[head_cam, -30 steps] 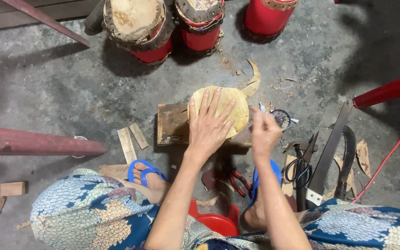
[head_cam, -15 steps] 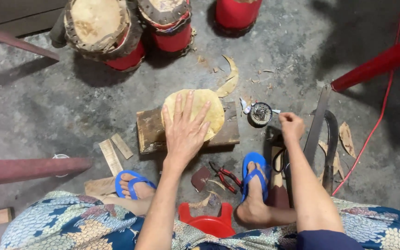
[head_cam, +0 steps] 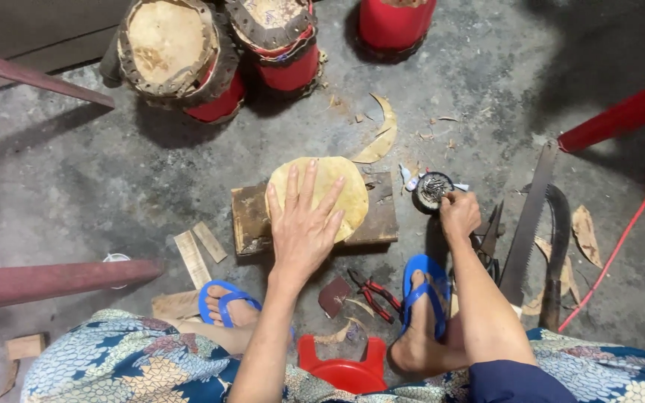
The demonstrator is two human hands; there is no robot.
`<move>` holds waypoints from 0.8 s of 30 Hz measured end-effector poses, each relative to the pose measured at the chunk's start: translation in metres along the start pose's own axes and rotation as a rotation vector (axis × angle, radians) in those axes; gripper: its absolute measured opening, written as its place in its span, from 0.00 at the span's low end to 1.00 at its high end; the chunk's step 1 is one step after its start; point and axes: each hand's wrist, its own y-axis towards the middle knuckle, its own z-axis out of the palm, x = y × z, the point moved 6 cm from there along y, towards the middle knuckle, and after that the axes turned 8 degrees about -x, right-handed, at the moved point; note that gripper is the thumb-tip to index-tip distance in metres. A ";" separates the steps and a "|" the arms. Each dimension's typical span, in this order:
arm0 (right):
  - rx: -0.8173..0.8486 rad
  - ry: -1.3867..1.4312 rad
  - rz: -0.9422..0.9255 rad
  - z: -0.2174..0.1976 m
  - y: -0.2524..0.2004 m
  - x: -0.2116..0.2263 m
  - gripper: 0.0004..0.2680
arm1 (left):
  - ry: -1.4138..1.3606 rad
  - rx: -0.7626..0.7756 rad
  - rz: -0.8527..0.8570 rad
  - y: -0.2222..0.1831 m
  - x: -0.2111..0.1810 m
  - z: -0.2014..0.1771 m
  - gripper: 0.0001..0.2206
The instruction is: Trimming the edges of a circular leather drum skin using scissors while working on the floor.
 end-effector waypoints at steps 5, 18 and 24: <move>-0.018 -0.077 0.007 0.014 0.003 0.003 0.05 | 0.005 -0.007 -0.002 0.000 0.001 0.001 0.23; -0.127 -0.211 0.008 0.039 0.018 0.008 0.05 | -0.047 0.000 -0.007 0.000 0.005 0.006 0.24; -0.127 -0.135 0.065 0.031 0.018 0.002 0.06 | -0.075 0.008 -0.018 -0.001 0.004 0.006 0.24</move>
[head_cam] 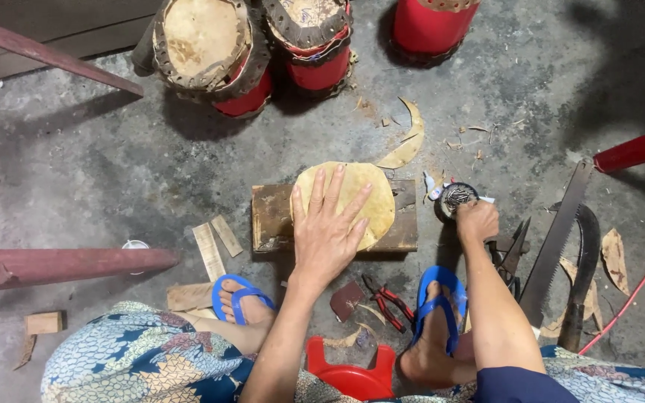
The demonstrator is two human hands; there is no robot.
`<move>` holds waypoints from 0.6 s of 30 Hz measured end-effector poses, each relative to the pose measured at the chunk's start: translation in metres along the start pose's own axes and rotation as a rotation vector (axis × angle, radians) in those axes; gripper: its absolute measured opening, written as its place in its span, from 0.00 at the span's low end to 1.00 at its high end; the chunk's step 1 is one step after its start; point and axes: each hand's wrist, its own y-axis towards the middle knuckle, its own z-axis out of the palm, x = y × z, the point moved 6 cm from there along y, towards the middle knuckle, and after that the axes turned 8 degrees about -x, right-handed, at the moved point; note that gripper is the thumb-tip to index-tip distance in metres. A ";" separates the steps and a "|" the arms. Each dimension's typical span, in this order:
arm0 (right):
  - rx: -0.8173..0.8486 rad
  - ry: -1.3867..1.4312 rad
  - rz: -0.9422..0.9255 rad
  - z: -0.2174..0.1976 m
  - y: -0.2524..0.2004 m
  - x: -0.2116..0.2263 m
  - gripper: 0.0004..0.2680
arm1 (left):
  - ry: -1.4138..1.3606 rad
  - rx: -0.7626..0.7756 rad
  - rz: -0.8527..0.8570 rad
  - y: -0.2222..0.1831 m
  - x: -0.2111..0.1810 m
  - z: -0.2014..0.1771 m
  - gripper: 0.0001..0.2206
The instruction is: Trimming the edges of a circular leather drum skin using scissors while working on the floor.
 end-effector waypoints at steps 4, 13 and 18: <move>-0.020 0.052 0.052 -0.014 0.000 0.002 0.09 | 0.018 -0.011 0.017 0.000 0.001 0.001 0.25; 0.099 0.172 0.041 -0.043 -0.006 0.009 0.07 | -0.003 -0.001 0.008 0.000 -0.001 -0.001 0.24; 0.157 0.157 0.040 -0.025 0.001 -0.001 0.06 | 0.006 -0.001 0.008 0.000 -0.002 -0.001 0.24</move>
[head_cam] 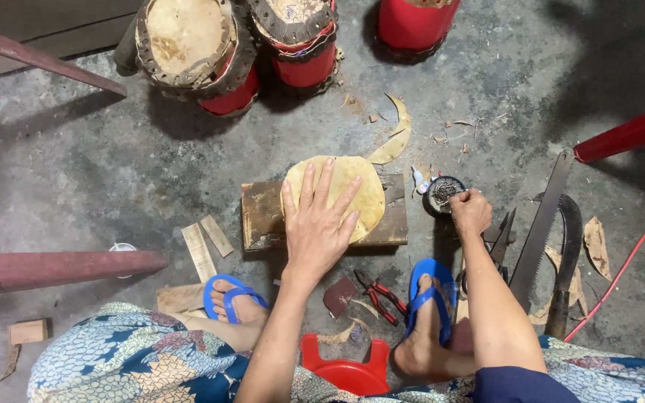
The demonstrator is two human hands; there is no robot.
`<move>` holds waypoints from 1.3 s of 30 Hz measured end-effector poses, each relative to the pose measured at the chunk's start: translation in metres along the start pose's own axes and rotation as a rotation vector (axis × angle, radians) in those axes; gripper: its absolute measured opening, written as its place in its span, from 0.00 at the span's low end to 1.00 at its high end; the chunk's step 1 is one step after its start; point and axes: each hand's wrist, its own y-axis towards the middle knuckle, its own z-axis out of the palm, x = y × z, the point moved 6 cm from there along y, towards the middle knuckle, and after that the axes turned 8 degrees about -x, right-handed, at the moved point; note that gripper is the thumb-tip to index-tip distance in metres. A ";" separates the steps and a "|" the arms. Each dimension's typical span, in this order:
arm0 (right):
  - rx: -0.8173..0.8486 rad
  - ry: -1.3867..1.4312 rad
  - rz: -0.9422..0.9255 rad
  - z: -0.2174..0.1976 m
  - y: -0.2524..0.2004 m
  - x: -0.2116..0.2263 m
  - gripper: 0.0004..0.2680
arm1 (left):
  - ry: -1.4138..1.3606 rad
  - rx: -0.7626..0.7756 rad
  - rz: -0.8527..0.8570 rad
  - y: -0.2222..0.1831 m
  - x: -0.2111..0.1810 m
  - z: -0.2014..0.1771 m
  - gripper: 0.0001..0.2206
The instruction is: Trimming the edges of a circular leather drum skin using scissors while working on the floor.
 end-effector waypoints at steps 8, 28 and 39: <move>0.022 0.038 0.022 0.037 0.022 -0.034 0.04 | 0.005 -0.019 0.006 0.000 -0.001 -0.001 0.24; 0.278 0.992 0.283 0.027 0.006 -0.022 0.06 | 0.010 0.009 -0.005 0.000 0.000 0.001 0.24; 0.605 1.455 0.137 -0.073 -0.049 0.136 0.07 | -0.032 0.022 -0.039 0.000 0.001 0.001 0.22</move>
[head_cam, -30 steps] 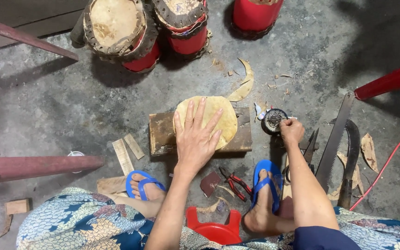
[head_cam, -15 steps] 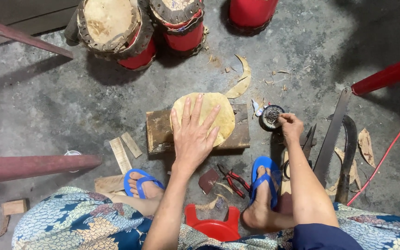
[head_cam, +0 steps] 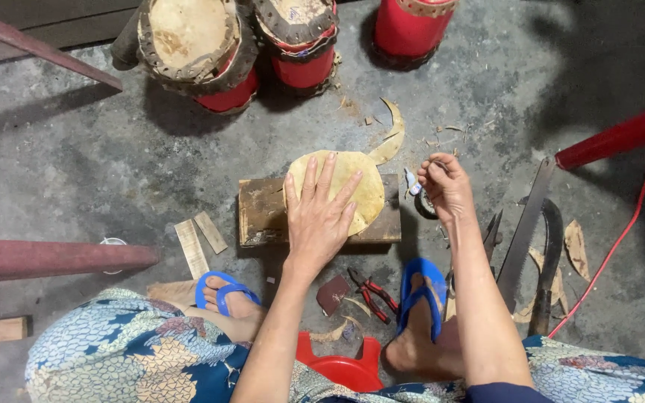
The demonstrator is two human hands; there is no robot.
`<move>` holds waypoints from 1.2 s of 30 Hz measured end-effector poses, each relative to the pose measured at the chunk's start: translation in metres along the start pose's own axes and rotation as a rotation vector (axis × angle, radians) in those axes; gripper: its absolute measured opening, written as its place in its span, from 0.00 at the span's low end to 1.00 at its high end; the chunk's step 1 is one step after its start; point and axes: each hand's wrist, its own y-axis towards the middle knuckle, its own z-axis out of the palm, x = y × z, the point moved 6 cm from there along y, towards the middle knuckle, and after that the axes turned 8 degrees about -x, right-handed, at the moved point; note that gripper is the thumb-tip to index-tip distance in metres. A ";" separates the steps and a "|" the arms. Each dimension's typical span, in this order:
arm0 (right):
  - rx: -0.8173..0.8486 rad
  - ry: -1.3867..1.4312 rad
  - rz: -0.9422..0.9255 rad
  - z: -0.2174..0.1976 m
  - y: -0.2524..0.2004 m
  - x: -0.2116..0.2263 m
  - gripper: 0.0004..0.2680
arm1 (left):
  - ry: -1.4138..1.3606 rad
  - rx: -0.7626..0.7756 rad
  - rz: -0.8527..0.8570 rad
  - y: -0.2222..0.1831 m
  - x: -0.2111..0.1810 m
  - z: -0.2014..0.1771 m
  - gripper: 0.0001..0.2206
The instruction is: Trimming the edges of a circular leather drum skin using scissors while working on the floor.
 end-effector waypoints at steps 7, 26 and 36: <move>0.197 0.020 -0.045 0.069 -0.056 0.044 0.07 | -0.020 0.023 -0.006 0.001 0.001 0.004 0.22; 0.060 -0.370 -0.468 0.100 -0.176 0.058 0.04 | -0.072 0.011 0.007 0.000 -0.002 -0.006 0.23; 0.090 -0.748 -0.805 0.132 -0.204 0.065 0.03 | -0.084 -0.018 0.013 0.000 -0.002 -0.006 0.22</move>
